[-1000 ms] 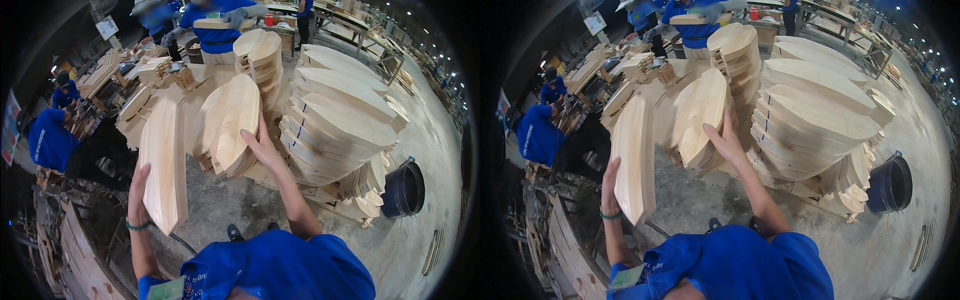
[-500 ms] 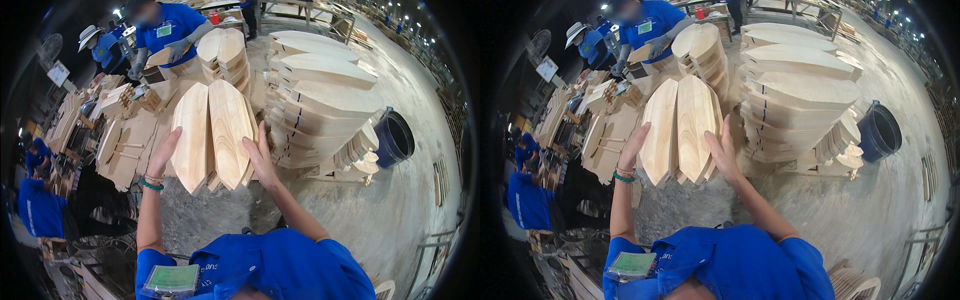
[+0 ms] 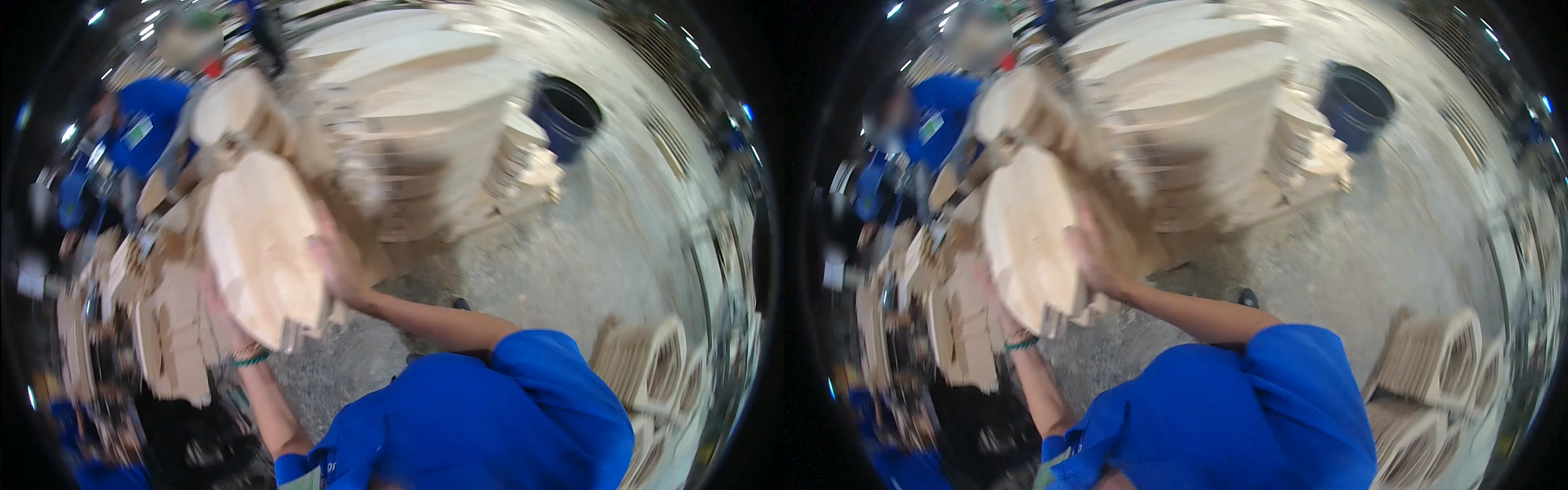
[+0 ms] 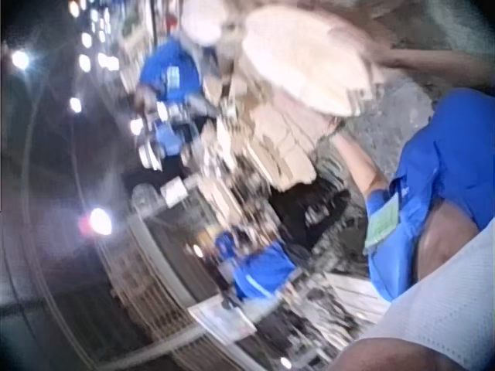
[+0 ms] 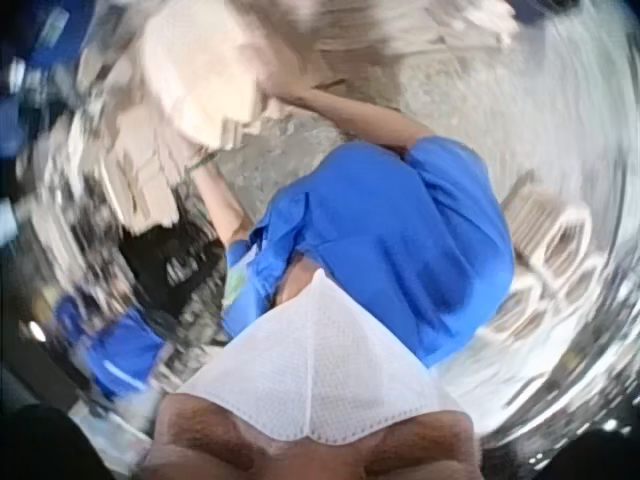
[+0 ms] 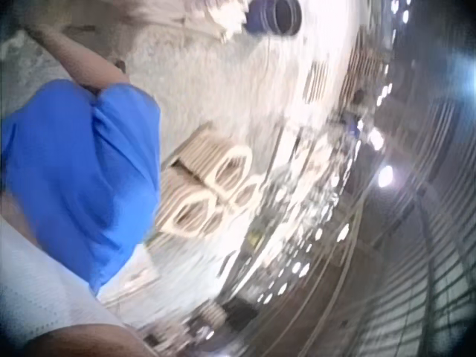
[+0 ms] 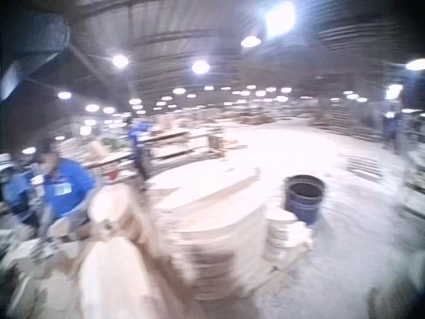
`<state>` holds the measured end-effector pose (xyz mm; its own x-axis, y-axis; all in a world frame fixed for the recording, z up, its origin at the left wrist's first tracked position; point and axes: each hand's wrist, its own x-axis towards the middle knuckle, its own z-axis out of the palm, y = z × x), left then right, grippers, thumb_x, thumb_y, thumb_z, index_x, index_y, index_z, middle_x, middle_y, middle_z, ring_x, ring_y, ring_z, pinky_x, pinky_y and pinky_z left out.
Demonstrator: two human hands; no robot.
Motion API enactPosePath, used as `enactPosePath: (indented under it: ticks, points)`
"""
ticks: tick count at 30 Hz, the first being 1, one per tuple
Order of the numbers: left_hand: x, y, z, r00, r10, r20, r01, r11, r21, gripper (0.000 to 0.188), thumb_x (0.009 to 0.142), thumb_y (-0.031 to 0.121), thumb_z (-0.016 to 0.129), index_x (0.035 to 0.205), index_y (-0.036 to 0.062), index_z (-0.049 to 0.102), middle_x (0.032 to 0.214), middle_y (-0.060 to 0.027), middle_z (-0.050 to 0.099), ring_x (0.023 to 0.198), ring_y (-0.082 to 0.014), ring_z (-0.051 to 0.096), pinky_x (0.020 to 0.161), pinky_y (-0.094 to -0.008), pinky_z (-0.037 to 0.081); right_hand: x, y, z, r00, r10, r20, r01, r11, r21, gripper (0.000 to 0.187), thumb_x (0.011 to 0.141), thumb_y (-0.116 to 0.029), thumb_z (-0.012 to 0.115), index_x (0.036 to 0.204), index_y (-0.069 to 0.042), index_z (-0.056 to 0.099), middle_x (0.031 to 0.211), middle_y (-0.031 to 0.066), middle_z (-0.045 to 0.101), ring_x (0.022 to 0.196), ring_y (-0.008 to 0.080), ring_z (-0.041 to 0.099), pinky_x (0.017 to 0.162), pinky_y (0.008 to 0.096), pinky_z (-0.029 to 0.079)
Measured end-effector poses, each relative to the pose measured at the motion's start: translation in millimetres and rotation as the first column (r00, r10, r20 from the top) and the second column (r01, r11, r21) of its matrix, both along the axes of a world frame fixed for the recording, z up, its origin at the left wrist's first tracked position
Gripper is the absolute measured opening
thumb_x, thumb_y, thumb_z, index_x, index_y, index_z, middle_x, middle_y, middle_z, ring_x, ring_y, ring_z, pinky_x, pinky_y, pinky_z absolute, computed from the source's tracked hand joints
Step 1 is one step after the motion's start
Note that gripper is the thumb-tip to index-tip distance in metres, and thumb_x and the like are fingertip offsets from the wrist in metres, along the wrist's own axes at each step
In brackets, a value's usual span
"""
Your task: The person repeatedly picks up curved wooden chair parts from a pile on the floor and stacks them into a neat pile. They handle the parts one at a time, turning them over and aligning them before placing them down.
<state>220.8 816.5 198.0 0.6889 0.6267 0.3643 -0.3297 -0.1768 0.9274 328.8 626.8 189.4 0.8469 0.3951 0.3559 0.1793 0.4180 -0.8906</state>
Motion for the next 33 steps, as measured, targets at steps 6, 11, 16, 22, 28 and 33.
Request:
enactPosePath:
  ticks: [6,11,16,22,28,33]
  points:
    - [12.8,-47.1,10.2,0.954,0.296,-0.048,-0.296,0.906,-0.301,0.054,0.099,0.038,0.03,0.134,-0.0016,0.04,0.133,-0.0188,0.046,0.116,-0.0299,0.052,0.101,-0.0417,0.043,12.8,-37.0,-5.5,0.997,0.044,-0.066,-0.057,0.974,-0.22,0.068,0.096,-0.036,0.046,0.147,-0.001,0.018,0.151,0.0191,0.021,0.14,0.0272,0.02,0.114,0.0343,0.016]
    - [-68.7,-33.0,-74.6,0.848,0.527,-0.062,-0.503,0.763,-0.407,0.034,0.095,0.03,0.044,0.114,0.0024,0.053,0.111,-0.0114,0.057,0.096,-0.0244,0.058,0.081,-0.0393,0.048,33.3,-112.0,-10.1,0.989,0.116,0.094,-0.082,0.947,-0.309,0.051,0.094,-0.035,0.049,0.133,-0.002,0.047,0.131,0.0185,0.052,0.122,0.0278,0.048,0.103,0.0348,0.036]
    - [-123.8,-147.8,-192.4,0.576,0.616,-0.538,-0.813,0.5,-0.298,0.018,0.09,0.024,0.052,0.088,0.007,0.059,0.076,0.001,0.059,0.062,-0.0158,0.054,0.054,-0.0307,0.042,62.4,-312.9,-172.3,0.974,-0.221,0.05,0.184,0.645,-0.742,0.029,0.091,-0.032,0.053,0.104,-0.008,0.064,0.088,0.0153,0.066,0.078,0.0273,0.064,0.068,0.038,0.048]
    - [-75.3,-335.8,-264.5,0.293,-0.328,-0.898,-0.461,0.774,-0.434,0.018,0.089,0.025,0.052,0.092,0.0082,0.058,0.077,0.0005,0.059,0.064,-0.0147,0.055,0.055,-0.0298,0.042,-74.2,-707.4,-321.9,0.616,-0.777,0.132,-0.095,-0.24,-0.966,0.03,0.078,-0.025,0.061,0.097,-0.004,0.069,0.092,0.0191,0.067,0.087,0.0364,0.065,0.074,0.0441,0.051]
    - [-9.2,-404.5,-252.2,0.139,-0.283,-0.949,-0.137,0.943,-0.302,0.019,0.088,0.026,0.053,0.096,0.0093,0.058,0.079,0.0,0.059,0.066,-0.0137,0.056,0.055,-0.0288,0.042,-169.7,-819.3,-332.9,-0.077,-0.941,-0.33,-0.087,0.336,-0.938,0.017,0.08,-0.015,0.057,0.082,0.0,0.064,0.075,0.0183,0.065,0.054,0.0263,0.06,0.044,0.0402,0.048]
    - [64.8,-467.5,-264.3,0.13,-0.307,-0.943,0.063,0.951,-0.301,0.02,0.088,0.026,0.054,0.099,0.0103,0.057,0.08,-0.0004,0.06,0.067,-0.0128,0.057,0.055,-0.028,0.043,-125.9,-839.3,-330.8,-0.297,-0.762,-0.575,0.265,0.512,-0.817,0.022,0.083,-0.013,0.045,0.091,0.002,0.058,0.068,0.0174,0.063,0.046,0.0217,0.057,0.038,0.0348,0.047]
